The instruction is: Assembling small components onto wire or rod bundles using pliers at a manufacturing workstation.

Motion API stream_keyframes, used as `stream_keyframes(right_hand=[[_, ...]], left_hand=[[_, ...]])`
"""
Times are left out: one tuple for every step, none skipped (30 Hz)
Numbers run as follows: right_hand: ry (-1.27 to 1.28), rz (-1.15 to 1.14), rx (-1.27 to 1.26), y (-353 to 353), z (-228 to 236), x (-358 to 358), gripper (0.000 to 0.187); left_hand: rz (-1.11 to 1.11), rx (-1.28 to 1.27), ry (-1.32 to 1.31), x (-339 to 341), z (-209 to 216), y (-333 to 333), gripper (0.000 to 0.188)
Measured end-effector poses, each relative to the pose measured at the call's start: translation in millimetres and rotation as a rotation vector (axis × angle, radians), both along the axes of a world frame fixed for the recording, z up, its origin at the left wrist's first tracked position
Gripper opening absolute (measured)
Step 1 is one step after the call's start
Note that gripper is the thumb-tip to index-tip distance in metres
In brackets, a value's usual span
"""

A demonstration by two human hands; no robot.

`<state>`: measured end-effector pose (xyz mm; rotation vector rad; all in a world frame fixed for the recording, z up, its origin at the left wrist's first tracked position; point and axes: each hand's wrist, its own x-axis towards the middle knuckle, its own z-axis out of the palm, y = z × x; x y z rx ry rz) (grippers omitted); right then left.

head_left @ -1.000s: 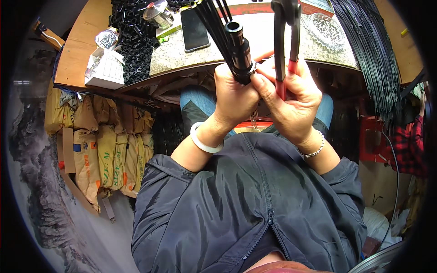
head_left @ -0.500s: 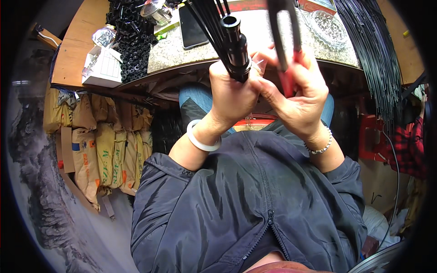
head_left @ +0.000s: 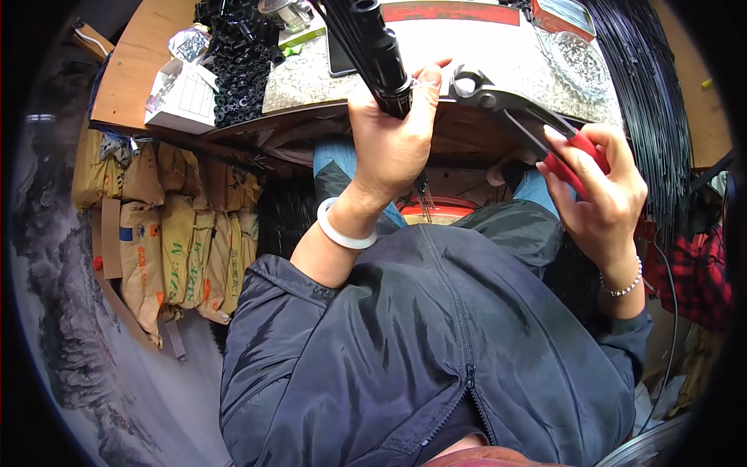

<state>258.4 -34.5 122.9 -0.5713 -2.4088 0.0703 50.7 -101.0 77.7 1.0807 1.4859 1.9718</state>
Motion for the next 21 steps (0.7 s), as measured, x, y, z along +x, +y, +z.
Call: stream_keyframes(right_hand=[[-0.041,-0.031,0.087,0,2,0,0.031],[-0.042,-0.032,0.089,0,3,1,0.031],[-0.065,-0.037,0.166,0,5,1,0.031],[-0.089,-0.042,0.243,0,6,1,0.03],[-0.088,-0.043,0.244,0,7,1,0.03],[-0.096,-0.033,0.274,-1,8,2,0.029],[-0.104,-0.024,0.303,-1,9,2,0.029],[-0.104,-0.023,0.303,-2,10,3,0.029],[-0.104,-0.018,0.315,-2,11,3,0.027],[-0.104,-0.013,0.327,-2,11,3,0.025],[-0.105,-0.013,0.328,-2,9,3,0.025],[-0.096,-0.018,0.354,-2,7,2,0.024],[-0.088,-0.022,0.38,-2,6,2,0.022],[-0.089,-0.021,0.38,-2,6,2,0.022],[-0.096,-0.019,0.414,-3,7,2,0.021],[-0.104,-0.017,0.449,-3,8,2,0.02],[-0.105,-0.017,0.449,-4,8,2,0.02],[-0.125,-0.032,0.458,-5,7,3,0.019],[-0.145,-0.046,0.467,-6,7,3,0.019],[-0.146,-0.045,0.467,-7,8,3,0.019],[-0.182,-0.018,0.392,-7,10,4,0.019]], left_hand=[[0.0,-0.01,-0.016,1,0,1,0.014],[-0.006,-0.014,-0.026,3,1,2,0.014],[-0.008,-0.013,-0.027,3,1,2,0.014],[-0.016,-0.019,-0.034,4,0,3,0.014],[-0.023,-0.024,-0.041,4,-1,4,0.014],[-0.024,-0.024,-0.04,3,-3,5,0.014],[-0.042,-0.035,-0.016,3,-4,6,0.017],[-0.061,-0.046,0.007,2,-6,7,0.021],[-0.06,-0.047,0.007,2,-6,6,0.021],[-0.065,-0.046,0.014,2,-5,6,0.021],[-0.071,-0.044,0.02,2,-5,5,0.021],[-0.072,-0.043,0.019,3,-5,5,0.021],[-0.069,-0.038,0.039,3,-5,5,0.021],[-0.065,-0.033,0.059,4,-5,4,0.021],[-0.064,-0.033,0.058,4,-6,4,0.021],[-0.071,-0.025,0.044,4,-6,4,0.02],[-0.079,-0.017,0.031,4,-7,4,0.019],[-0.078,-0.017,0.03,3,-8,4,0.019],[-0.085,0.004,0.033,3,-10,3,0.018],[-0.092,0.025,0.036,3,-10,3,0.017],[-0.09,0.024,0.035,4,-8,2,0.017]])
